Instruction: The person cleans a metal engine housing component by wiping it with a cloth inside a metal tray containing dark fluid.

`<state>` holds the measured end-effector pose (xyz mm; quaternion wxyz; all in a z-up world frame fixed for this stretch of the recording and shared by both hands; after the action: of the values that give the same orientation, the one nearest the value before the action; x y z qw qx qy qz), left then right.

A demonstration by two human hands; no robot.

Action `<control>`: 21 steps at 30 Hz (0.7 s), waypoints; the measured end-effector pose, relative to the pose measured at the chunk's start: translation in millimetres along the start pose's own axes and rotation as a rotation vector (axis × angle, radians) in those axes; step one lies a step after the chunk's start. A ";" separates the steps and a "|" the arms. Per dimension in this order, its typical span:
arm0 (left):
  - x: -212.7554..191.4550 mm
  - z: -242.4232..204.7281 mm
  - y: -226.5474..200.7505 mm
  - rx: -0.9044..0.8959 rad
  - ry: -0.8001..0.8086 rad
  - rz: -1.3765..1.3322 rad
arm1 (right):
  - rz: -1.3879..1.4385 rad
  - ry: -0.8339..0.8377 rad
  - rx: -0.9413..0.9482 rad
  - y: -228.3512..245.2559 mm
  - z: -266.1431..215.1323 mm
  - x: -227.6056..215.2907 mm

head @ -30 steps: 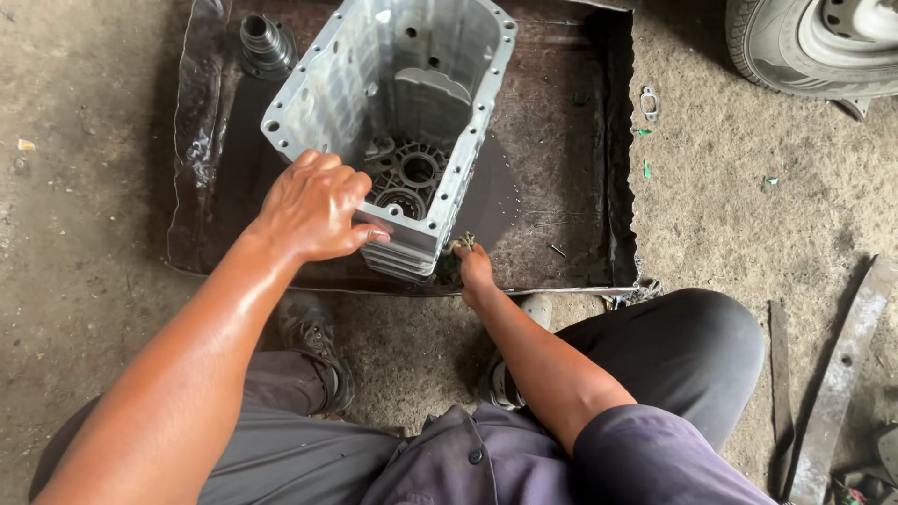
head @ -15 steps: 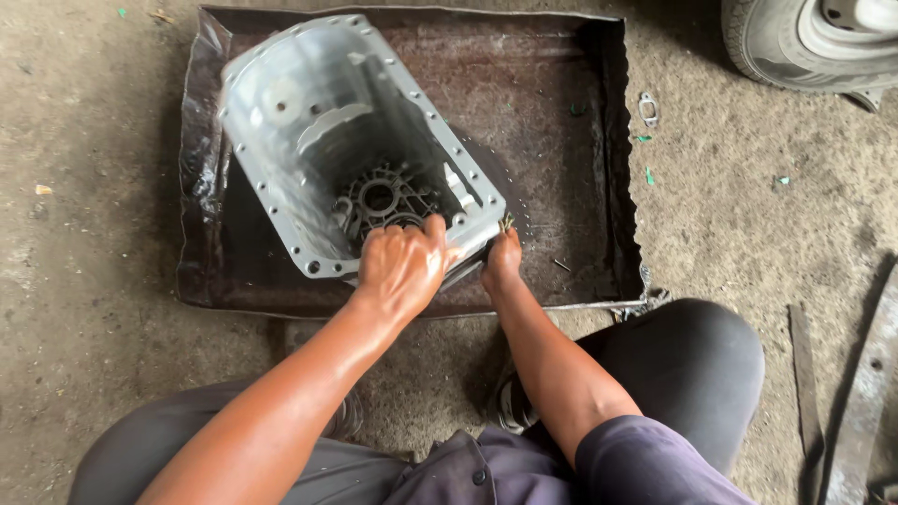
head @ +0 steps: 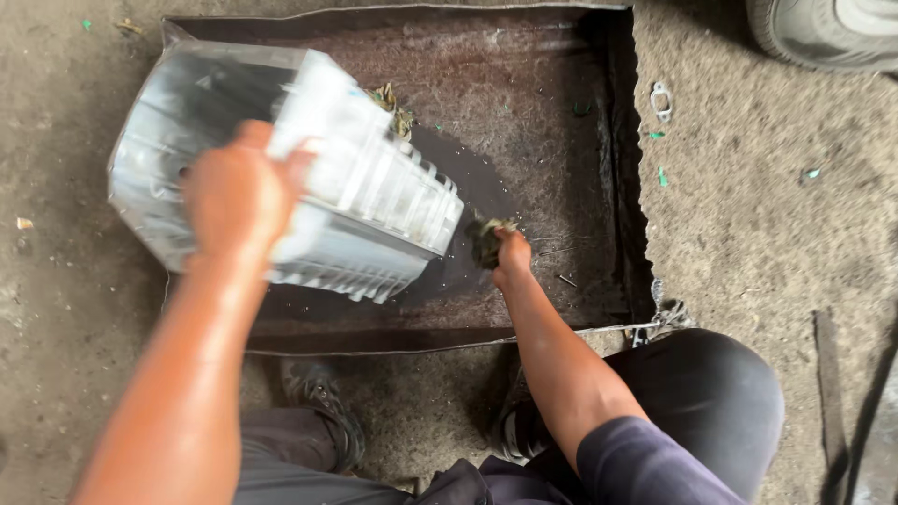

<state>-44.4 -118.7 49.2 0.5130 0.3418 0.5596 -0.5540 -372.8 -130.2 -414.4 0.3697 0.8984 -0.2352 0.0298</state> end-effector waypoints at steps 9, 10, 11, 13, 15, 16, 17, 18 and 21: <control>-37.6 11.4 83.5 -0.148 -0.085 -0.149 | -1.814 0.001 -0.379 6.8 0.9 47.6; -41.0 7.9 89.3 -0.181 -0.101 -0.169 | -1.807 -0.043 -0.462 6.0 -13.9 50.5; -42.1 5.8 90.3 -0.162 -0.096 -0.189 | -1.899 0.023 -0.526 -6.6 -26.6 56.7; -45.0 8.5 90.0 -0.115 -0.094 -0.238 | -2.074 0.148 -0.670 -31.7 -39.3 67.8; -46.5 11.5 84.5 -0.120 -0.119 -0.266 | -1.959 0.183 -0.676 -43.3 -35.9 69.6; -46.7 10.8 80.9 -0.127 -0.132 -0.287 | -1.909 0.199 -0.679 -46.6 -35.0 67.5; -47.6 11.5 79.1 -0.148 -0.120 -0.260 | -1.901 0.102 -0.630 -47.8 -32.5 62.7; -46.6 14.3 76.8 -0.167 -0.106 -0.236 | -1.891 0.000 -0.581 -47.4 -28.1 57.8; -48.4 14.5 68.9 -0.169 -0.102 -0.175 | -1.893 0.136 -0.606 -64.7 -17.0 42.7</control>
<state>35.6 -113.3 78.7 0.5176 0.2184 0.6051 -0.5642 -304.1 -96.0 -434.5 0.4673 0.5798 0.6024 -0.2873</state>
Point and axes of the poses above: each hand's wrist, its own z-axis towards the middle knuckle, its own x-axis out of the palm, y = z × x, the point moved 7 cm from there along z, towards the middle knuckle, and after that the axes turned 10 degrees about -z, right-handed, at the moved point
